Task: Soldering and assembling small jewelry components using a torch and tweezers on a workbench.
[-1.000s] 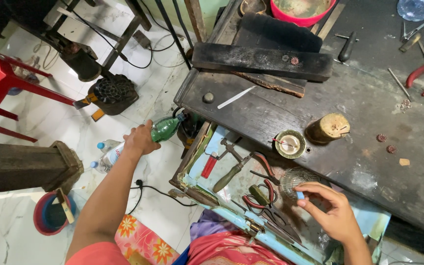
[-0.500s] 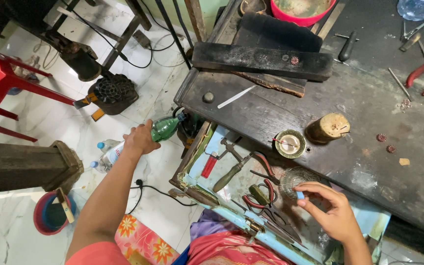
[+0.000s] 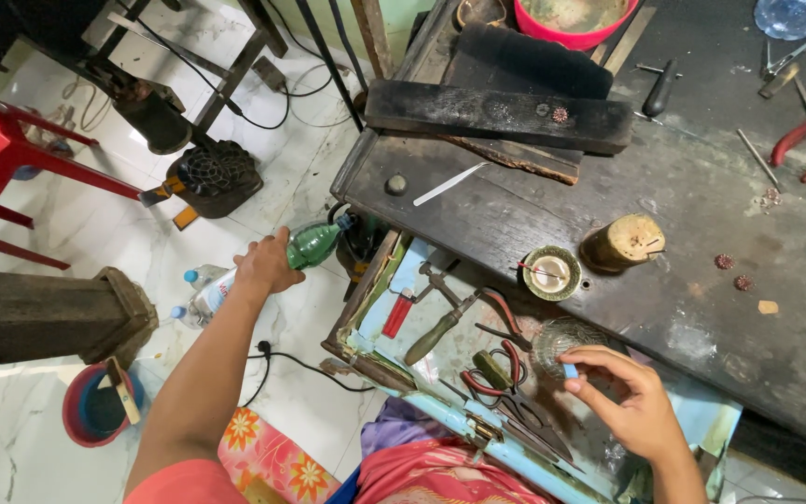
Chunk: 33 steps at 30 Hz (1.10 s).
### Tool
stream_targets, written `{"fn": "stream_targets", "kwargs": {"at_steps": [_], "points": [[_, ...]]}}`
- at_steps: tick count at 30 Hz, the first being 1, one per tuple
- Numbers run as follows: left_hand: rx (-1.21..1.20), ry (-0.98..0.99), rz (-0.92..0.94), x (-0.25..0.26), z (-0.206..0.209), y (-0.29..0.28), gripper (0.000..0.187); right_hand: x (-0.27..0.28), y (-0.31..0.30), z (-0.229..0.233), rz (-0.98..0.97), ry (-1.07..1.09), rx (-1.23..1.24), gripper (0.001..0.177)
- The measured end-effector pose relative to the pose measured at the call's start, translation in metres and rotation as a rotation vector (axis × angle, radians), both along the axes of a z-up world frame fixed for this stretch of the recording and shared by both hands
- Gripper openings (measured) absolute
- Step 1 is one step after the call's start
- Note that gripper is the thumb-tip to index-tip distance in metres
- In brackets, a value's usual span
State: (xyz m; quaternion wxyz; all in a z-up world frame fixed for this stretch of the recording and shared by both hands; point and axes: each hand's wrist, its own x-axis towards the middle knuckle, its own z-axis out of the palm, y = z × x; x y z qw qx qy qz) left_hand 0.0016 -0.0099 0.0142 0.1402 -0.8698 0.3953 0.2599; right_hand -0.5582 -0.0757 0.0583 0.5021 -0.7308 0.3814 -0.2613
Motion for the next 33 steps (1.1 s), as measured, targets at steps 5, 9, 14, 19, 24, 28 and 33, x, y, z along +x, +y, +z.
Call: {"fn": "stream_targets", "kwargs": {"at_steps": [5,9,14,19,24,28,33], "points": [[0.007,-0.005,0.005,-0.001,0.001,0.000,0.067,0.000,0.000,0.001,0.002,0.008,-0.009,0.023],[-0.005,-0.006,-0.006,0.002,-0.003,0.001,0.067,-0.001,0.000,-0.001,0.002,0.019,-0.024,0.023],[-0.008,-0.014,-0.014,0.002,-0.003,0.001,0.071,-0.001,0.001,-0.001,0.010,0.008,0.006,0.025],[-0.001,-0.002,-0.019,0.003,-0.005,0.001,0.066,0.001,0.001,-0.001,0.014,-0.047,-0.030,0.022],[-0.040,0.008,0.003,-0.001,-0.005,0.005,0.068,0.000,0.002,-0.005,0.015,-0.128,0.029,0.026],[-0.074,0.067,0.058,-0.009,0.000,0.008,0.064,0.006,0.006,0.009,-0.004,-0.187,0.119,0.027],[-0.063,0.054,0.080,-0.012,-0.009,0.011,0.066,0.006,0.006,0.004,0.001,-0.124,0.050,0.027]]}}
